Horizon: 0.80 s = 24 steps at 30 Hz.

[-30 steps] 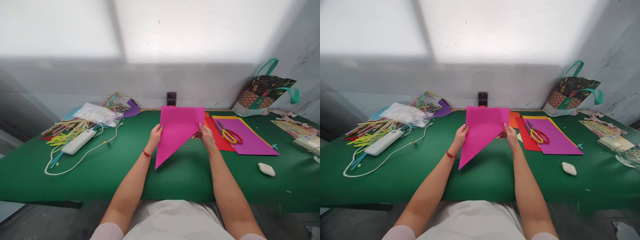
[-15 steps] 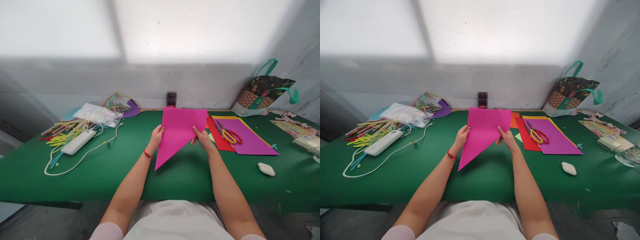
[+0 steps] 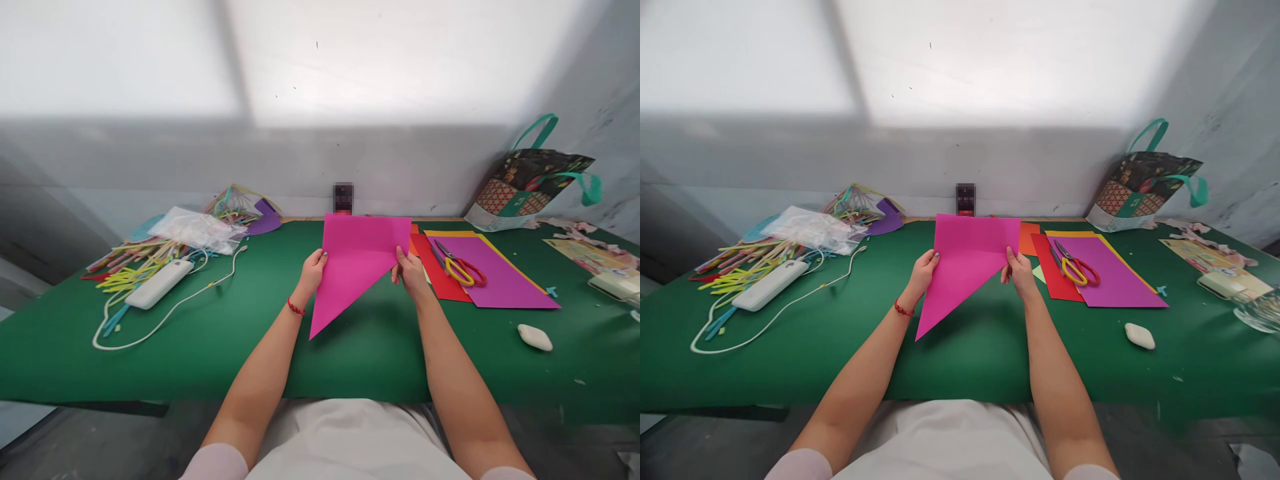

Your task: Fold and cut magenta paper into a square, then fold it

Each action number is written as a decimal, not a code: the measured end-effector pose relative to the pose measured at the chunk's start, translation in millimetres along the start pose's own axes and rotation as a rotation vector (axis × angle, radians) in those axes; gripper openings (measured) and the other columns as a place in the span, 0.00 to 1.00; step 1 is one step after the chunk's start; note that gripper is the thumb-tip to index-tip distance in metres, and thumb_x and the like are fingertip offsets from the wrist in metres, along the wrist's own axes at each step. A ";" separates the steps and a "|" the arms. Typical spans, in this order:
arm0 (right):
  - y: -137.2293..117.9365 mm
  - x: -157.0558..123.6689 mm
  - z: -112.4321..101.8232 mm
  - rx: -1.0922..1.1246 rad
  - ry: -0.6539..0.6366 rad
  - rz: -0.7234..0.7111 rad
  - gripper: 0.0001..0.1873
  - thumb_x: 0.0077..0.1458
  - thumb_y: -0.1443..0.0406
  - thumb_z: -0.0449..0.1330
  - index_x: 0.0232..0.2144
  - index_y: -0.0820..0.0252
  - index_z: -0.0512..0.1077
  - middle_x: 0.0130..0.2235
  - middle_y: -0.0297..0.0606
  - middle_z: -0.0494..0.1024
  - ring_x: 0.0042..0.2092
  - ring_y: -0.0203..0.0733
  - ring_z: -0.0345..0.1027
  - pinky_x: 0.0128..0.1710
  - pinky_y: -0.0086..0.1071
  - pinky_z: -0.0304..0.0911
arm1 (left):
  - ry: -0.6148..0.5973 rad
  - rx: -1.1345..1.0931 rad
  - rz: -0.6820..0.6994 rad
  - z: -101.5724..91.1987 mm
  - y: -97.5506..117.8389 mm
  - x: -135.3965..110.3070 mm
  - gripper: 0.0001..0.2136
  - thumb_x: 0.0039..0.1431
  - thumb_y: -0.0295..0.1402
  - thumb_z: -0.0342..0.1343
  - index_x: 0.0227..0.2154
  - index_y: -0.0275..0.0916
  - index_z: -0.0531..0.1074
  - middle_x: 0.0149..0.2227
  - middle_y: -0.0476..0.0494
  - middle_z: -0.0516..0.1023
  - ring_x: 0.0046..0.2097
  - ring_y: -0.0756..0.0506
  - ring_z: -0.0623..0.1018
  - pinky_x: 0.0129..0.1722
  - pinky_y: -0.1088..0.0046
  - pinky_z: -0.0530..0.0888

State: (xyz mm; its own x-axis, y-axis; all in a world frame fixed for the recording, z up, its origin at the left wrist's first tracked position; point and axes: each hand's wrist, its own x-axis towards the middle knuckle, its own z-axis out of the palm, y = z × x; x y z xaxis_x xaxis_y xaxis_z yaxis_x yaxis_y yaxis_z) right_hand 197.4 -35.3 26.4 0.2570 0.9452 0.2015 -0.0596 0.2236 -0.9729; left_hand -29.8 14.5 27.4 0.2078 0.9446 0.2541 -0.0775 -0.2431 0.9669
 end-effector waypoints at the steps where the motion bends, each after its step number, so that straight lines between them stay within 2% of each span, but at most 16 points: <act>1: -0.9 -0.3 0.9 0.009 0.003 0.003 0.23 0.42 0.44 0.58 0.18 0.56 0.63 0.08 0.28 0.62 0.10 0.32 0.53 0.10 0.27 0.51 | 0.005 0.006 0.002 0.0 0.4 -0.2 0.09 0.55 0.37 0.52 0.24 0.38 0.66 0.23 0.50 0.66 0.24 0.52 0.63 0.25 0.76 0.62; 5: -4.4 -3.3 8.1 0.052 -0.047 0.023 0.25 0.42 0.42 0.58 0.16 0.57 0.63 0.08 0.31 0.63 0.11 0.32 0.54 0.11 0.27 0.52 | 0.032 0.031 0.024 -0.4 2.6 -0.8 0.10 0.55 0.38 0.52 0.23 0.38 0.66 0.22 0.51 0.65 0.24 0.52 0.62 0.24 0.76 0.61; 10: 0.4 -12.8 28.8 -0.029 -0.350 0.129 0.28 0.42 0.42 0.57 0.14 0.61 0.67 0.12 0.38 0.70 0.14 0.34 0.60 0.14 0.28 0.57 | 0.104 0.066 0.056 0.1 4.0 -1.4 0.14 0.56 0.35 0.51 0.18 0.38 0.59 0.20 0.53 0.58 0.22 0.53 0.57 0.23 0.76 0.58; 13: 7.7 -18.2 43.0 -0.036 -0.475 0.173 0.31 0.45 0.41 0.53 0.13 0.64 0.68 0.15 0.42 0.72 0.15 0.34 0.62 0.16 0.28 0.59 | 0.134 0.077 0.067 0.5 4.2 -1.7 0.14 0.57 0.32 0.50 0.18 0.38 0.58 0.19 0.53 0.57 0.22 0.53 0.57 0.23 0.76 0.57; 16: 14.5 -19.5 51.0 -0.015 -0.510 0.181 0.34 0.44 0.39 0.51 0.11 0.63 0.67 0.13 0.43 0.71 0.14 0.35 0.62 0.14 0.28 0.59 | 0.154 0.072 0.062 0.6 4.4 -1.5 0.12 0.57 0.31 0.49 0.18 0.38 0.60 0.20 0.53 0.59 0.22 0.53 0.58 0.24 0.76 0.58; 21: 16.9 -19.4 53.4 0.001 -0.486 0.164 0.33 0.45 0.40 0.51 0.11 0.63 0.66 0.13 0.44 0.71 0.13 0.34 0.62 0.14 0.27 0.58 | 0.171 0.066 0.063 0.5 6.6 -1.7 0.12 0.57 0.31 0.50 0.18 0.38 0.60 0.20 0.53 0.60 0.23 0.52 0.58 0.25 0.77 0.58; 24: 16.0 -22.5 57.3 0.003 -0.556 0.200 0.34 0.45 0.40 0.51 0.13 0.65 0.69 0.15 0.46 0.74 0.15 0.35 0.64 0.16 0.28 0.60 | 0.193 0.064 0.066 0.1 7.8 -2.2 0.12 0.56 0.33 0.50 0.19 0.38 0.60 0.20 0.53 0.60 0.23 0.52 0.59 0.25 0.77 0.59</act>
State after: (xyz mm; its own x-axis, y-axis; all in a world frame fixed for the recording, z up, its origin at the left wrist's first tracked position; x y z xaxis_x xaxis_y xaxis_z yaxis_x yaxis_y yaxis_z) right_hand 135.5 -39.4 12.9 -0.3037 0.9517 0.0443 -0.0582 0.0279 -0.9979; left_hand -30.8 10.5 34.4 0.0134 0.9493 0.3140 -0.0214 -0.3137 0.9493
